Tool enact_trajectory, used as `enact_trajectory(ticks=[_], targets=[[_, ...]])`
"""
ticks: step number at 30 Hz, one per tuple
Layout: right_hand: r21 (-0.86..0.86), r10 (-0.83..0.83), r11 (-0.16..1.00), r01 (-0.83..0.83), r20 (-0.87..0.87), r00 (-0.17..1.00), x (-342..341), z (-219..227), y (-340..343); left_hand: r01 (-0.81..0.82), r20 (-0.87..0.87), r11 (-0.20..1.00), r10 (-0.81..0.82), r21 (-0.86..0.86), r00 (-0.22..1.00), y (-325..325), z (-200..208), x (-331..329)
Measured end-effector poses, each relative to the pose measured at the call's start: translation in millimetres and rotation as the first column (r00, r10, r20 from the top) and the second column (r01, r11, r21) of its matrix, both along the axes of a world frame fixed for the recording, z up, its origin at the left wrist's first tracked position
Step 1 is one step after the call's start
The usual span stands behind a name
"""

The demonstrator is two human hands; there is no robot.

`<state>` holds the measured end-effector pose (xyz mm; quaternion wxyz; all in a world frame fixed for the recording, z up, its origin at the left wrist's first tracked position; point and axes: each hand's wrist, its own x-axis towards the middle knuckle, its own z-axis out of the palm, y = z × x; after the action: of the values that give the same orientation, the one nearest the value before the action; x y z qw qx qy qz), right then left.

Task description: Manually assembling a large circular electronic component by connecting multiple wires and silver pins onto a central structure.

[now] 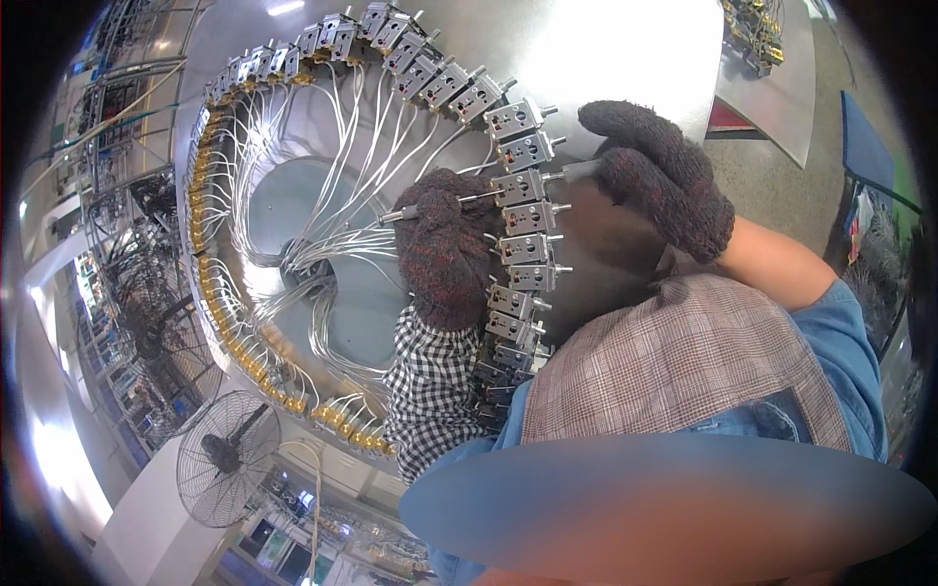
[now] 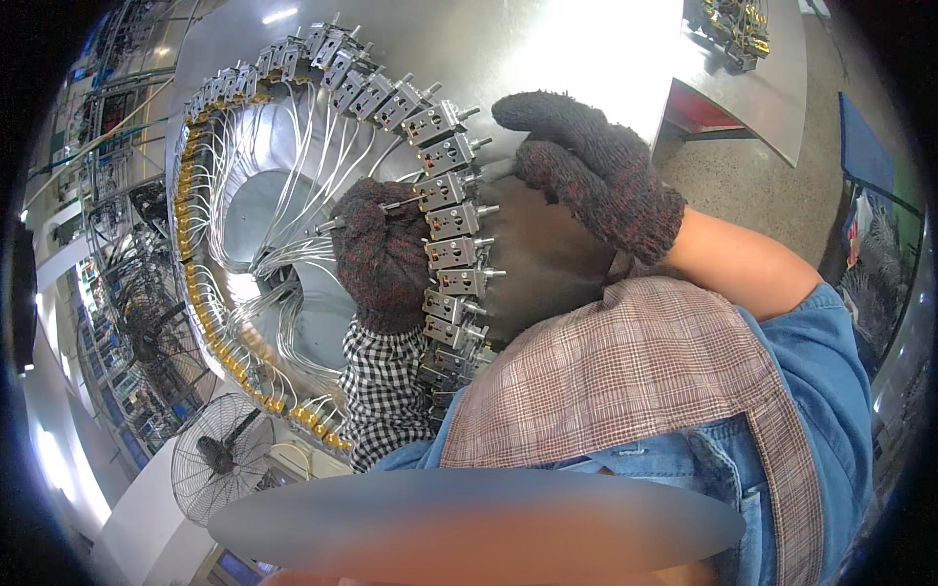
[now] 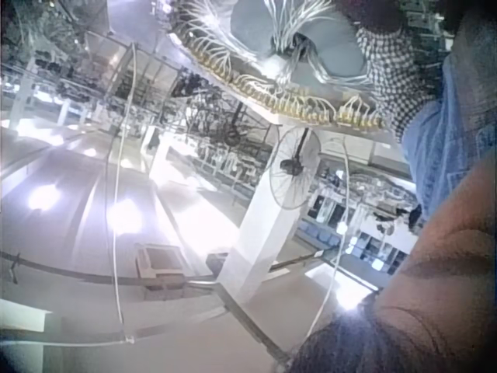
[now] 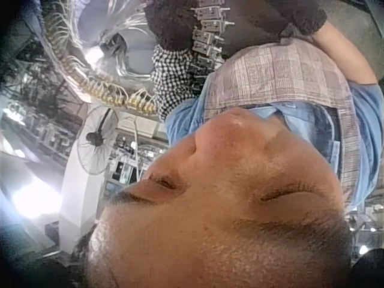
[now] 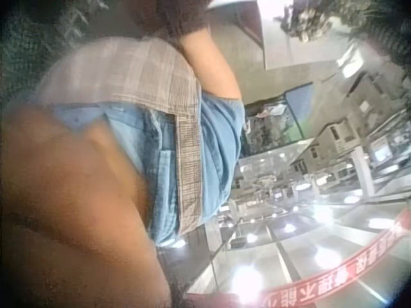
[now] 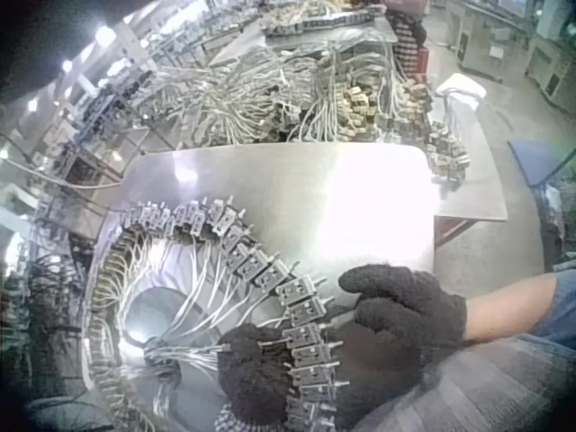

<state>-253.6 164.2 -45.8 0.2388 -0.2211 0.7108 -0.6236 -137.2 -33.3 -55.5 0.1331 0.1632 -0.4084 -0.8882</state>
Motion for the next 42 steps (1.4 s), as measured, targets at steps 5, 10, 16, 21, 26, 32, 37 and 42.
enact_trajectory(ticks=[5, 10, 16, 21, 26, 32, 37, 42], targets=[[-0.098, 0.006, 0.995, -0.006, -0.003, 1.000, -1, -4, -1, -0.056, 0.048, 0.998, 0.057, -0.021, 0.997, 4, 7, 0], [-0.032, 0.059, 0.997, -0.066, -0.194, 0.979, -3, -15, -1, 0.003, -0.023, 1.000, -0.002, 0.010, 1.000, 4, 9, -1], [0.127, 0.119, 0.991, -0.051, -0.614, 0.781, -8, -26, -6, -0.036, 0.064, 0.987, 0.047, -0.157, 0.997, 7, 11, -6], [0.041, 0.107, 0.993, -0.113, 0.133, 0.985, -6, -6, -1, 0.003, 0.024, 1.000, -0.003, -0.011, 1.000, 1, 7, 0], [0.055, -0.022, 0.998, -0.001, 0.401, 0.916, -5, 12, -7, -0.060, 0.055, 0.998, 0.061, -0.022, 0.997, 4, 7, -2], [-0.054, 0.017, 0.999, -0.004, 0.242, 0.970, -4, 6, -4, -0.059, -0.035, 0.998, 0.058, -0.029, 0.998, 2, 0, 0], [-0.095, 0.058, 0.995, -0.011, 0.502, 0.863, -12, 1, 3, -0.066, -0.012, 0.995, 0.066, -0.072, 0.998, 4, 6, 0], [-0.381, 0.173, 0.906, 0.185, 0.732, 0.659, -3, 11, -32, -0.129, 0.068, 0.983, 0.139, -0.131, 0.988, 5, 1, -5]])
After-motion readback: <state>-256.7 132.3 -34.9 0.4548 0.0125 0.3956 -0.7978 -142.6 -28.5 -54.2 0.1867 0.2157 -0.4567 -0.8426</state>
